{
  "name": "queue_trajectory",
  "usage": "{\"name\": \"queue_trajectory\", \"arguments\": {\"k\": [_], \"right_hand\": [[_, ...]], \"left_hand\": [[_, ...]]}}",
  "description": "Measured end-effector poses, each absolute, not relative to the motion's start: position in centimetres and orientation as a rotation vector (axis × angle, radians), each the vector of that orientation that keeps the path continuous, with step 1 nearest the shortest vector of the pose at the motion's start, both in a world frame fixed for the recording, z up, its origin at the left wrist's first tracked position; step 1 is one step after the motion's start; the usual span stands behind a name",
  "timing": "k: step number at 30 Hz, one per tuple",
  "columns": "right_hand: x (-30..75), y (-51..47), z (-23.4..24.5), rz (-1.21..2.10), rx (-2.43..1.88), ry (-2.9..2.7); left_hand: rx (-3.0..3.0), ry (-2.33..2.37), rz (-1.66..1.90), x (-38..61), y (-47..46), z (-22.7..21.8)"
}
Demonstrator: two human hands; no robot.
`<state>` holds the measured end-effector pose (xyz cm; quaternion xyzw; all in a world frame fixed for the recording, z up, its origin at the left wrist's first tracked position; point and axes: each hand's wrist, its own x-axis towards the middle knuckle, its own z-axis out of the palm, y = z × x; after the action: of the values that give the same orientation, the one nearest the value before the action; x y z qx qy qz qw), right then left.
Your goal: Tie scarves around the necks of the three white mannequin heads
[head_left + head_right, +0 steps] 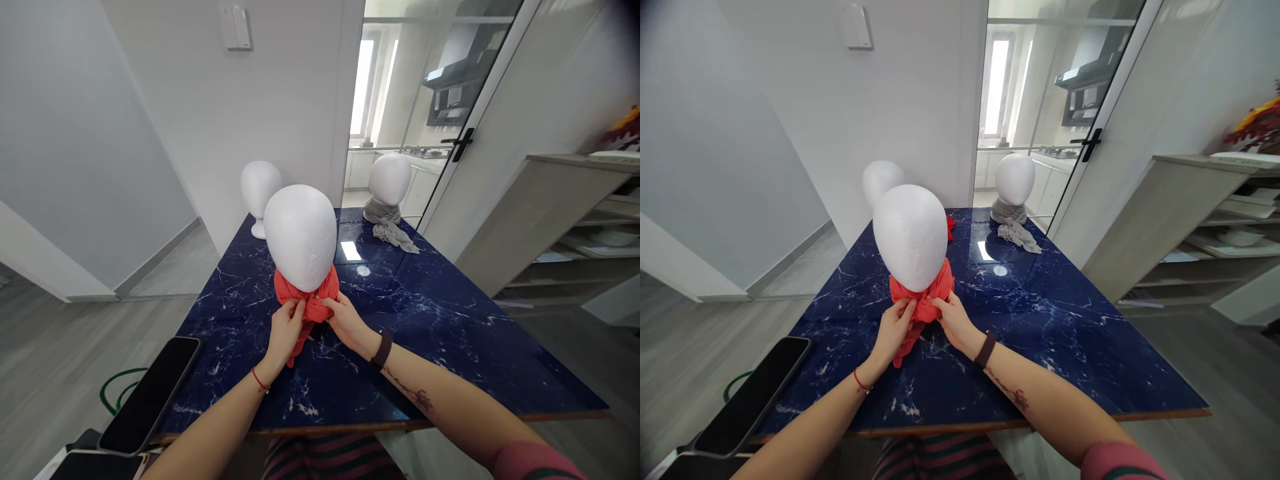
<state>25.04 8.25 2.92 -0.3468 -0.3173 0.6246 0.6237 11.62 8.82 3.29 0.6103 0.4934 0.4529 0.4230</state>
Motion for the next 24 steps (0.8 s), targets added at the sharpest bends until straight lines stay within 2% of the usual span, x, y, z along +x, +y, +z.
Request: {"name": "queue_trajectory", "arguments": {"k": [5, 10, 15, 19, 24], "right_hand": [[25.6, 8.3, 2.0, 0.964, -1.132, -1.08], [25.9, 8.2, 1.9, 0.795, -1.221, -1.193], [25.4, 8.0, 2.6, 0.992, -1.004, -1.056], [24.9, 7.7, 3.5, 1.273, -0.724, -0.852], [25.3, 7.8, 4.3, 1.585, -0.686, -0.704]], "left_hand": [[1.503, 1.275, 1.11, 11.6, 9.0, 2.7], [1.409, 1.115, 1.136, 11.5, 8.9, 2.8], [1.256, 1.111, 1.1, 11.6, 9.5, 2.4], [1.259, 1.087, 1.104, 11.7, 9.7, 2.1], [1.29, 1.111, 1.113, 11.5, 9.8, 2.0]]}}
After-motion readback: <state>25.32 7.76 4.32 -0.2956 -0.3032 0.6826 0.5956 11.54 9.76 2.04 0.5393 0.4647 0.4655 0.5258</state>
